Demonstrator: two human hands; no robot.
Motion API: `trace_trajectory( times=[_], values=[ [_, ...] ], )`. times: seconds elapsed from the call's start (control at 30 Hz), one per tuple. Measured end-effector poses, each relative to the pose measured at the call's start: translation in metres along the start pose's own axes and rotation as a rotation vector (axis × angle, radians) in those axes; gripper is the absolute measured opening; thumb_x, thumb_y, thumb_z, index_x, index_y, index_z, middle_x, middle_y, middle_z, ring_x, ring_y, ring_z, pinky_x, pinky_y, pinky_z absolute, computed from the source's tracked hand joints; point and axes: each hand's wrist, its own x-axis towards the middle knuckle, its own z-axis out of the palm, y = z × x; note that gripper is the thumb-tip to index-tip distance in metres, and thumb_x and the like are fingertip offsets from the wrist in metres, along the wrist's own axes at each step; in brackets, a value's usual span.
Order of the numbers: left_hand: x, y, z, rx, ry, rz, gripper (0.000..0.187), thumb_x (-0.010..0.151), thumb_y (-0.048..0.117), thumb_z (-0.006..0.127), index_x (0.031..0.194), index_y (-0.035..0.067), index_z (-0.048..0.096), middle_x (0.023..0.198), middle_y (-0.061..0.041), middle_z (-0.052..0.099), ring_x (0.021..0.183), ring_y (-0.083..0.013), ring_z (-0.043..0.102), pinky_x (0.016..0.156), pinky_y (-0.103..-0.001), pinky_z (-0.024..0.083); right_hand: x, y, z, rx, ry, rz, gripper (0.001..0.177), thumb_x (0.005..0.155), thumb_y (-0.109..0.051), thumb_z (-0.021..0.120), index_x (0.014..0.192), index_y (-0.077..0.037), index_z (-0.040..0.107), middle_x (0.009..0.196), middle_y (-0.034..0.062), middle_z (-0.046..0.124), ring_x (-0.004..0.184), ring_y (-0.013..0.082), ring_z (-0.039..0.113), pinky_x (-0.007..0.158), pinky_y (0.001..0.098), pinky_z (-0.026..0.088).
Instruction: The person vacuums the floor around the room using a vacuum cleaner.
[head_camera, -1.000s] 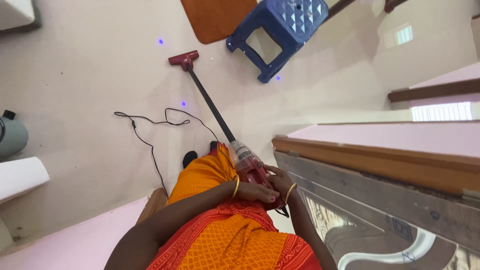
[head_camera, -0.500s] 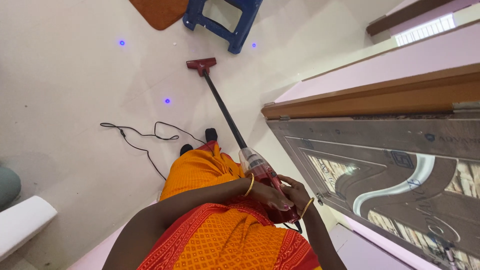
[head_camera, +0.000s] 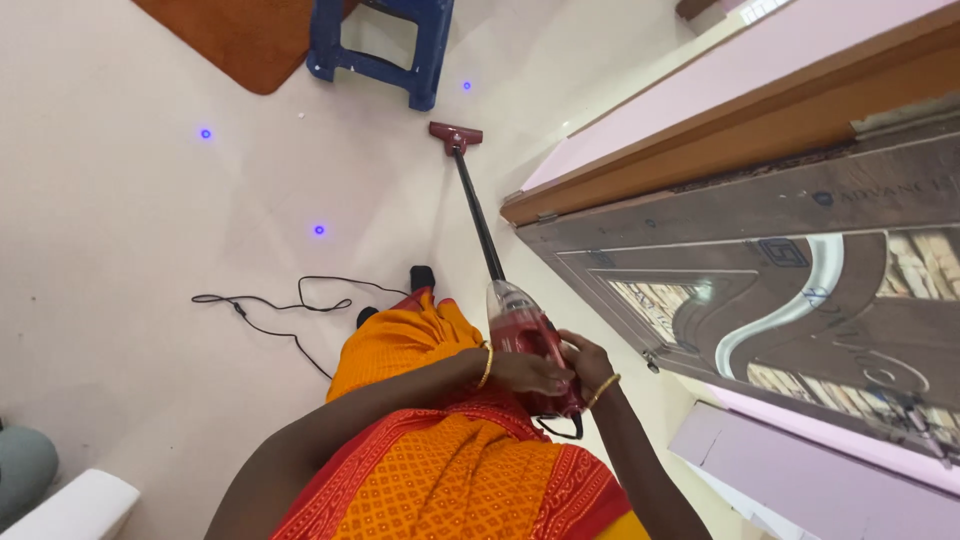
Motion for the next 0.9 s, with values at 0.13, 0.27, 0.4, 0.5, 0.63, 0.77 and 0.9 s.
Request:
trace_trajectory(
  times=[0.13,0.27,0.4,0.5,0.63,0.77,0.9],
  values=[
    [-0.022,0.014,-0.040,0.183,0.174,-0.102,0.052,0.105,0.045,0.045,0.147,0.015,0.046,0.124,-0.016,0.064,0.108,-0.0299,0.063,0.096,-0.044,0.048,0.052,-0.005,0.043,0.264,0.059,0.017,0.041,0.101,-0.001,0.046,0.141,0.005,0.052,0.096,0.0189,0.071,0.081,0.0258,0.072,0.072,0.0369,0.062],
    [-0.049,0.018,-0.072,0.334,0.386,-0.146,0.052,0.104,0.044,0.049,0.145,0.012,0.048,0.137,-0.025,0.052,0.114,-0.0386,0.064,0.103,-0.048,0.047,0.111,-0.014,0.106,0.497,0.024,-0.050,0.041,0.099,0.002,0.046,0.139,0.008,0.049,0.096,0.0214,0.066,0.077,0.0282,0.069,0.068,0.0408,0.063],
    [-0.095,0.040,-0.125,0.352,0.575,-0.243,0.058,0.098,0.038,0.052,0.151,0.018,0.042,0.136,-0.021,0.059,0.101,-0.0384,0.068,0.094,-0.047,0.051,0.161,-0.017,0.186,0.605,0.158,-0.047,0.043,0.093,0.005,0.051,0.136,0.004,0.052,0.098,0.0159,0.066,0.083,0.0247,0.067,0.074,0.0375,0.059],
    [-0.141,0.062,-0.146,0.085,0.633,-0.431,0.049,0.100,0.039,0.052,0.146,0.023,0.056,0.106,-0.018,0.075,0.091,-0.0238,0.074,0.081,-0.037,0.059,0.148,-0.014,0.236,0.758,0.003,-0.032,0.028,0.099,-0.002,0.053,0.125,0.009,0.055,0.104,0.0155,0.061,0.092,0.0262,0.061,0.083,0.0413,0.055],
    [-0.172,0.064,-0.169,-0.254,0.664,-0.467,0.049,0.101,0.038,0.051,0.145,0.019,0.060,0.103,-0.010,0.078,0.083,-0.0164,0.074,0.075,-0.031,0.061,0.105,-0.043,0.264,0.870,-0.195,0.098,0.028,0.103,-0.008,0.047,0.128,0.001,0.053,0.116,0.0148,0.066,0.106,0.0271,0.065,0.095,0.0428,0.055],
    [-0.158,0.057,-0.182,-0.190,0.711,-0.437,0.048,0.100,0.035,0.056,0.145,0.018,0.059,0.109,-0.009,0.076,0.091,-0.0140,0.073,0.078,-0.031,0.061,0.120,-0.074,0.255,0.814,-0.147,0.157,0.032,0.101,-0.007,0.044,0.131,-0.002,0.053,0.116,0.0133,0.066,0.105,0.0259,0.065,0.095,0.0458,0.056],
    [-0.101,0.056,-0.200,-0.084,0.700,-0.498,0.052,0.099,0.034,0.055,0.149,0.022,0.056,0.107,-0.014,0.077,0.087,-0.0182,0.072,0.079,-0.033,0.059,0.178,-0.086,0.216,0.709,-0.066,0.047,0.025,0.108,-0.005,0.050,0.128,0.008,0.053,0.111,0.0171,0.063,0.098,0.0290,0.063,0.089,0.0488,0.056]
  ],
)
